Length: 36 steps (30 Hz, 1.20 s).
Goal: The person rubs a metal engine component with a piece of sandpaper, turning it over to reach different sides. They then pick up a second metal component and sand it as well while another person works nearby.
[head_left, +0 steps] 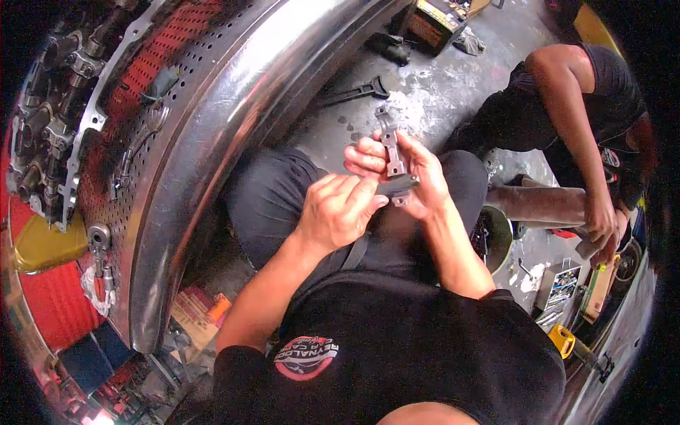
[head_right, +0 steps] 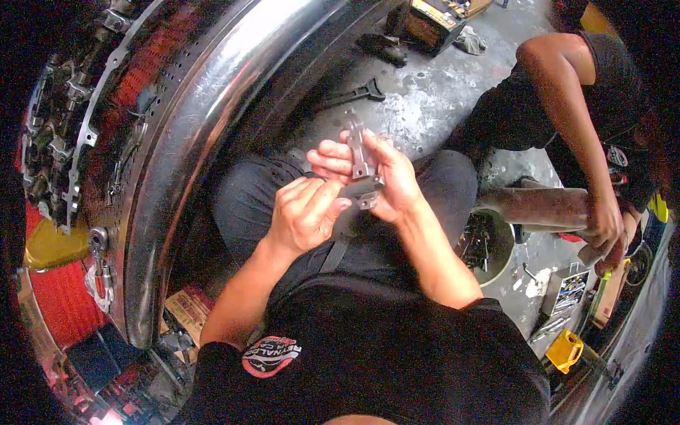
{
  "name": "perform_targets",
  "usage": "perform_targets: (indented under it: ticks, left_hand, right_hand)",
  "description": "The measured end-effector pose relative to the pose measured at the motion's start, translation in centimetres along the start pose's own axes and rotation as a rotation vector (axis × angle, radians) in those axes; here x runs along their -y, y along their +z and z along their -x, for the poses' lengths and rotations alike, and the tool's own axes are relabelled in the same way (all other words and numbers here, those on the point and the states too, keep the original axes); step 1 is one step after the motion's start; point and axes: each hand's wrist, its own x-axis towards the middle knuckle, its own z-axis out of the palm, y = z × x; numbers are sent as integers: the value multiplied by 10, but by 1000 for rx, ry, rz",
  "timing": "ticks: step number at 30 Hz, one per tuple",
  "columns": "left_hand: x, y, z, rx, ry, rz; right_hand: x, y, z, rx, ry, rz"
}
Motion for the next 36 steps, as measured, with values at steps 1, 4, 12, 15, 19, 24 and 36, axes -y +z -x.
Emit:
perform_targets:
  ticks: [1,4,12,15,19,24,36]
  left_hand:
    - [0,1,-1,36,-27,-45]
    - [1,4,-8,-9,1,-80]
    - [3,-2,5,131,-168,189]
    - [-8,-3,5,135,-302,393]
    - [-22,5,12,137,-425,615]
    - [-30,17,21,114,-630,747]
    - [-17,26,4,224,-608,540]
  right_hand:
    - [-2,-1,0,20,-1,5]
    - [-3,-1,-2,91,-5,-73]
    - [-13,-9,-3,44,-11,-85]
    - [-8,-3,-8,-35,-23,63]
    - [-6,-3,-14,81,-48,131]
    - [-3,-18,-23,58,55,-49]
    - [9,-20,-39,13,92,109]
